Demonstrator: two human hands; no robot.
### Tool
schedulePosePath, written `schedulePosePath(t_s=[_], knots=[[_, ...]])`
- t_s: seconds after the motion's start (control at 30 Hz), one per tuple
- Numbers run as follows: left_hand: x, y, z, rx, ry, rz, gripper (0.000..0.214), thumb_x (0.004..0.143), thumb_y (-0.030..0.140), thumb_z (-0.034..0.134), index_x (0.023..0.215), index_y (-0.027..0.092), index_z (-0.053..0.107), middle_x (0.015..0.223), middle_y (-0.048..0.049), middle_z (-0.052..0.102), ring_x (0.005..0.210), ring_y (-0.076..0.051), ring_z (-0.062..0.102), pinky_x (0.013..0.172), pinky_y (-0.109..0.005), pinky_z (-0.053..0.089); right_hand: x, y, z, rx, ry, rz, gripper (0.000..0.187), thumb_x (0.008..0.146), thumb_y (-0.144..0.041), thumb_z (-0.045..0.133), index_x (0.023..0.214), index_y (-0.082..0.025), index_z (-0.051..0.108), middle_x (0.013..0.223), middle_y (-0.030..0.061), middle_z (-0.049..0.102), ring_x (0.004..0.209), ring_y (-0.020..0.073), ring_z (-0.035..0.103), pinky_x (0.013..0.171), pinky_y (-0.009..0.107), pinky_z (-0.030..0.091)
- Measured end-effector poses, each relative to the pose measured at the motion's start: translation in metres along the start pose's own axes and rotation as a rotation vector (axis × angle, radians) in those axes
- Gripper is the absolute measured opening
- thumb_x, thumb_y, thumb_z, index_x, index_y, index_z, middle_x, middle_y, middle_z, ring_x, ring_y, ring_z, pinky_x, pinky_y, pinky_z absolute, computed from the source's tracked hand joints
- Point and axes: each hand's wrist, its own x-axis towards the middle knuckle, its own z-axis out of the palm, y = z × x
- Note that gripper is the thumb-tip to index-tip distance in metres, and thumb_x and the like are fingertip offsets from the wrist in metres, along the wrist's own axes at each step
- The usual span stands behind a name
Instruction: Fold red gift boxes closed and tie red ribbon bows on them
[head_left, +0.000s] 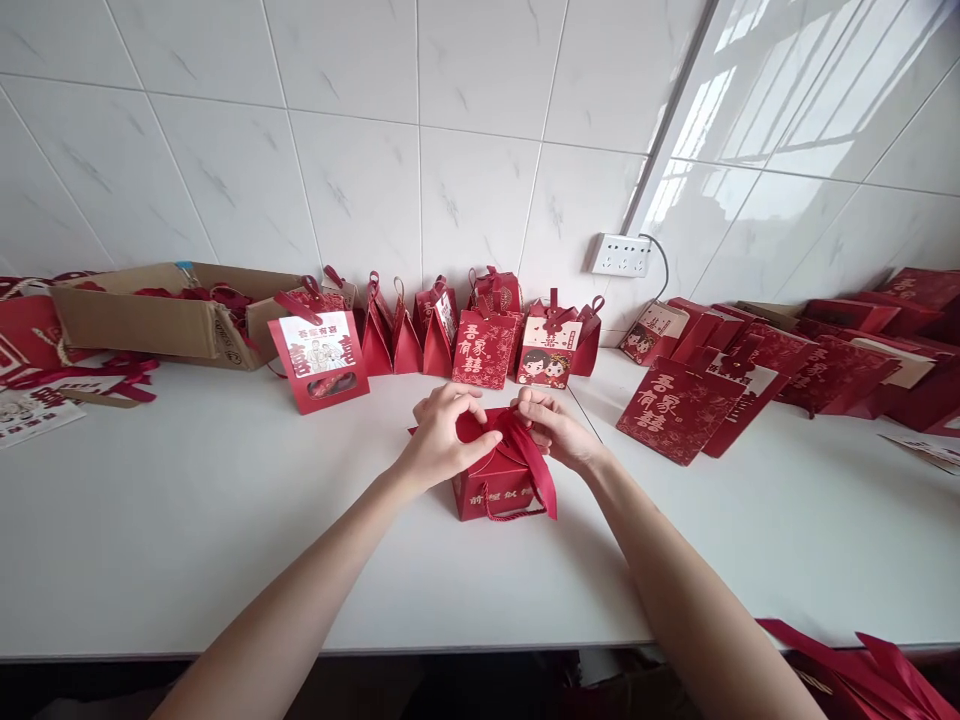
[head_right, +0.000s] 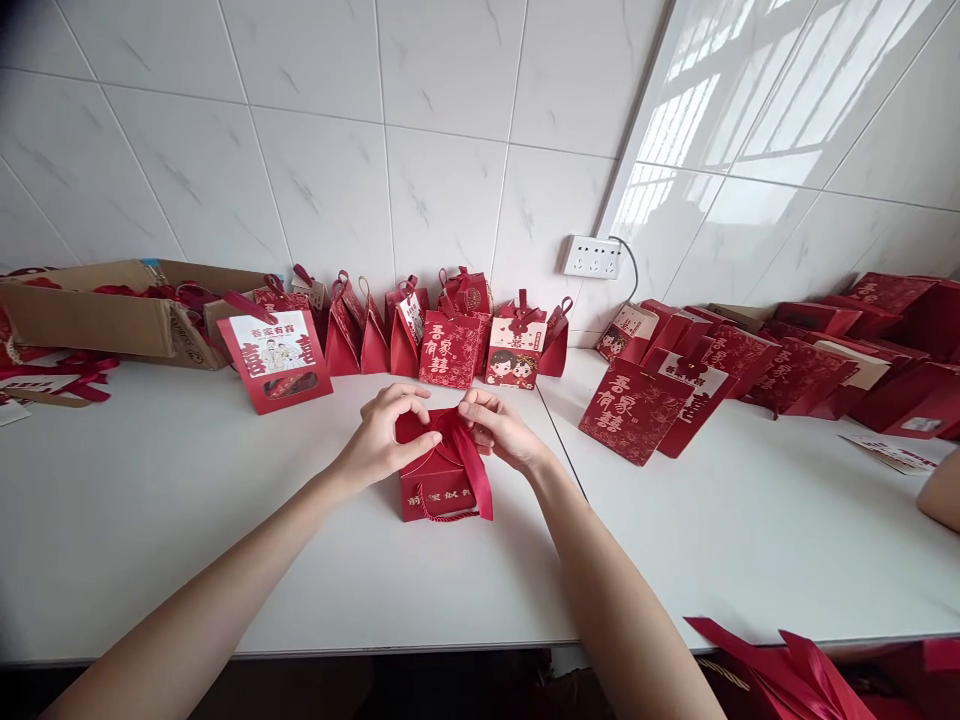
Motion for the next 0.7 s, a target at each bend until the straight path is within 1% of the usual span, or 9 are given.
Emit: schedulePosePath(t_s=[0.13,0.2,0.33,0.43,0.53,0.6,0.7], knots=[[0.001,-0.001,-0.001,-0.028,0.0,-0.072,0.012,0.073,0.03,0.063,0.068,0.02,0.06,0.111,-0.0061,0.06,0.114,-0.028,0.052,0.103,-0.048,0.031,-0.001,-0.002,-0.001,0.063,0.013,0.041,0.031,0.075,-0.038,0.069,0.064,-0.017,0.05,0.045,-0.0093,0.032,0.038,0.003,0.021,0.033,0.015,0.018],[0.001,-0.001,-0.001,-0.063,0.019,-0.088,0.011,0.075,0.029,0.06,0.068,0.02,0.059,0.112,-0.0064,0.06,0.113,-0.027,0.053,0.104,-0.046,0.032,-0.001,-0.003,-0.002,0.11,0.034,0.044,0.031,0.069,-0.038,0.072,0.064,-0.017,0.05,0.049,-0.0079,0.035,0.04,0.003,0.02,0.032,0.015,0.015],[0.002,-0.001,0.0,-0.195,0.08,-0.123,0.011,0.076,0.029,0.056,0.07,0.02,0.054,0.111,-0.0067,0.059,0.111,-0.024,0.053,0.1,-0.041,0.036,-0.003,-0.008,-0.004,0.208,0.103,-0.008,0.037,0.056,-0.037,0.078,0.067,-0.02,0.047,0.06,-0.0057,0.044,0.043,0.0039,0.022,0.031,0.015,0.012],[0.003,-0.002,0.0,-0.36,0.141,-0.21,0.008,0.073,0.028,0.055,0.071,0.02,0.055,0.103,-0.0054,0.062,0.103,-0.022,0.056,0.092,-0.035,0.04,-0.004,-0.012,-0.002,0.262,0.12,-0.021,0.04,0.051,-0.037,0.076,0.068,-0.022,0.044,0.061,-0.0048,0.045,0.044,0.0053,0.023,0.03,0.015,0.011],[0.005,-0.005,-0.001,-0.559,0.193,-0.315,0.011,0.07,0.029,0.057,0.074,0.019,0.06,0.085,-0.0024,0.065,0.084,-0.019,0.059,0.08,-0.031,0.043,-0.004,-0.012,-0.001,0.256,0.107,-0.009,0.042,0.05,-0.037,0.074,0.064,-0.022,0.038,0.063,-0.0042,0.046,0.044,0.0051,0.02,0.029,0.015,0.01],[0.006,-0.007,-0.001,-0.677,0.225,-0.329,0.011,0.069,0.029,0.058,0.073,0.019,0.062,0.076,-0.0012,0.066,0.078,-0.018,0.059,0.077,-0.029,0.043,-0.005,-0.012,-0.002,0.254,0.099,-0.011,0.042,0.052,-0.038,0.074,0.065,-0.022,0.038,0.064,-0.0043,0.046,0.045,0.0048,0.019,0.03,0.016,0.009],[0.008,-0.009,-0.002,-0.801,0.293,-0.309,0.008,0.068,0.025,0.06,0.071,0.019,0.062,0.076,-0.001,0.068,0.081,-0.018,0.06,0.081,-0.029,0.043,-0.007,-0.014,-0.004,0.292,0.092,-0.035,0.042,0.054,-0.037,0.076,0.068,-0.022,0.04,0.064,-0.0054,0.043,0.045,0.0045,0.018,0.03,0.016,0.008]])
